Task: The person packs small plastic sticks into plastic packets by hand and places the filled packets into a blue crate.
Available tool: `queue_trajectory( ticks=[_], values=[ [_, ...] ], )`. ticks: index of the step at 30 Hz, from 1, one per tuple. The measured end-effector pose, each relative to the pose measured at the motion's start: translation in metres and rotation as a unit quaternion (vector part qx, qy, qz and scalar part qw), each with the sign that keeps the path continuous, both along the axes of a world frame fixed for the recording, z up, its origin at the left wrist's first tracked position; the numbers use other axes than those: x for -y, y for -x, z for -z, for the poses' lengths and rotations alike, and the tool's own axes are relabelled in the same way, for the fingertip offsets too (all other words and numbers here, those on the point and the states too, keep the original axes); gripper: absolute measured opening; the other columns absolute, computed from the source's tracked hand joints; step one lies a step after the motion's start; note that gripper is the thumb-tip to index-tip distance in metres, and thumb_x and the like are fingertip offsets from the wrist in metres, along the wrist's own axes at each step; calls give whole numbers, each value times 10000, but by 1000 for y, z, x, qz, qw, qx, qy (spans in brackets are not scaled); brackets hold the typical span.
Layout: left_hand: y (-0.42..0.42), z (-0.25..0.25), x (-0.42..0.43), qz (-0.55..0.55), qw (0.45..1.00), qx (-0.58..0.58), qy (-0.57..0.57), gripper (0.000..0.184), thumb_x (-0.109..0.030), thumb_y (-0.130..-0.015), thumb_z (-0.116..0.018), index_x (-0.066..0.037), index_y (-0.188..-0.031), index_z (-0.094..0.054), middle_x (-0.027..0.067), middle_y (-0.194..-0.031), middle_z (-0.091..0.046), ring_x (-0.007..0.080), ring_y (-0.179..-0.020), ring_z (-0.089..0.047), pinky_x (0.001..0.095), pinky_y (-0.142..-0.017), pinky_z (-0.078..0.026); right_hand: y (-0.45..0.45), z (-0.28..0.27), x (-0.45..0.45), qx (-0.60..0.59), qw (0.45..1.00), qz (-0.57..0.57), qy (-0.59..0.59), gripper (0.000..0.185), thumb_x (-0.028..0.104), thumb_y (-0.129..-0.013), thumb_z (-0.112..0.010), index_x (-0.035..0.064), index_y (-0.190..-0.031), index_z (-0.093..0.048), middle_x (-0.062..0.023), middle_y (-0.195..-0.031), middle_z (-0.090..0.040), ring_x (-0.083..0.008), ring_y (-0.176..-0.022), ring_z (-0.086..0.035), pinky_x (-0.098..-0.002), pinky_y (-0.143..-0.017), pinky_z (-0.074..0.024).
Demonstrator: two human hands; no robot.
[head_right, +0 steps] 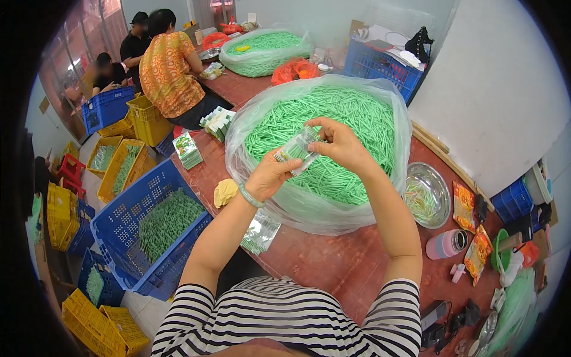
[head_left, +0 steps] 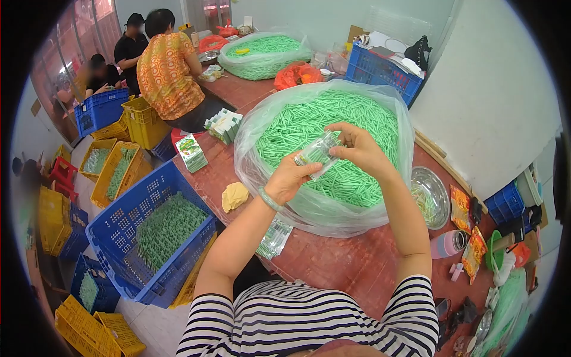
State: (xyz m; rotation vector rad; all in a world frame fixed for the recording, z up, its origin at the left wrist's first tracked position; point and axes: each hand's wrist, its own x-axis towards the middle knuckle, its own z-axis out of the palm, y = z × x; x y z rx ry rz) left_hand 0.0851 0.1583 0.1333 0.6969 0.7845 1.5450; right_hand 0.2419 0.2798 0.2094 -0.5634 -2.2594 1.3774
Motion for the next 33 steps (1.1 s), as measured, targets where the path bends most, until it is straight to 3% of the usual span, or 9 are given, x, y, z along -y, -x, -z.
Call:
queue_trajectory(
  ticks=[2,7,10,13,17,23,26,29,33],
  values=[
    [2,7,-3,1,999,-30,20,302,-105,-880,-695,-65,-1163,-599,25,-1059,-655,127,-925,-632,281,-798,-511,-2,-3,3,-8,1000,-6,20,386,58,-843,-684,32,-1214,-582,-3,-835,-610,-66,-721,-547,-227,-629,-446],
    [-6,10,-1,25,999,42,11,343,-116,-912,-658,-68,-1234,-549,52,-1120,-643,159,-965,-649,287,-828,-532,-1,3,1,-82,994,54,57,277,107,-864,-672,26,-1125,-625,1,-822,-620,-61,-709,-538,-220,-642,-444],
    [-9,15,-3,54,993,105,-2,349,-131,-923,-648,-72,-1250,-542,54,-1128,-640,179,-1015,-640,288,-840,-536,1,12,2,-68,996,48,-35,238,120,-859,-684,9,-1068,-658,7,-843,-634,-85,-721,-559,-251,-676,-468],
    [-11,17,-3,62,990,127,-8,399,-156,-936,-631,-81,-1303,-495,67,-1189,-615,198,-1083,-620,303,-898,-527,-4,2,14,-59,998,2,24,227,115,-842,-697,-12,-1029,-684,-18,-869,-662,-115,-747,-580,-273,-703,-479],
    [-13,12,0,89,984,151,-14,479,-120,-936,-619,-104,-1375,-429,82,-1274,-575,221,-1154,-587,336,-951,-506,-13,5,-7,15,997,20,-68,242,95,-831,-701,-32,-1036,-686,-75,-868,-684,-131,-788,-611,-284,-736,-492],
    [12,8,4,178,964,198,20,519,-46,-865,-669,-55,-1347,-478,87,-1249,-598,193,-1114,-608,333,-917,-503,-20,-2,-7,29,996,-8,-80,219,81,-839,-688,-33,-1026,-686,-78,-846,-687,-129,-772,-617,-290,-699,-503],
    [3,6,7,122,991,-51,1,405,-62,-856,-689,-23,-1244,-582,55,-1140,-655,136,-999,-634,297,-867,-500,-19,-8,-1,33,998,-51,-25,220,104,-854,-672,-21,-1035,-687,-56,-833,-677,-113,-742,-600,-278,-665,-499],
    [-3,13,4,67,985,-158,-24,303,-58,-851,-696,-20,-1148,-653,18,-1025,-688,90,-902,-627,264,-818,-491,-17,-15,5,71,996,-46,19,223,126,-867,-654,-11,-1040,-689,-40,-819,-664,-96,-711,-581,-261,-617,-491],
    [-6,13,4,43,985,-165,-19,242,-68,-848,-696,-2,-1080,-682,14,-954,-689,74,-863,-606,251,-782,-480,-17,-15,0,129,991,-37,6,202,129,-850,-657,-10,-991,-702,-36,-797,-659,-93,-653,-568,-254,-522,-472]
  ],
)
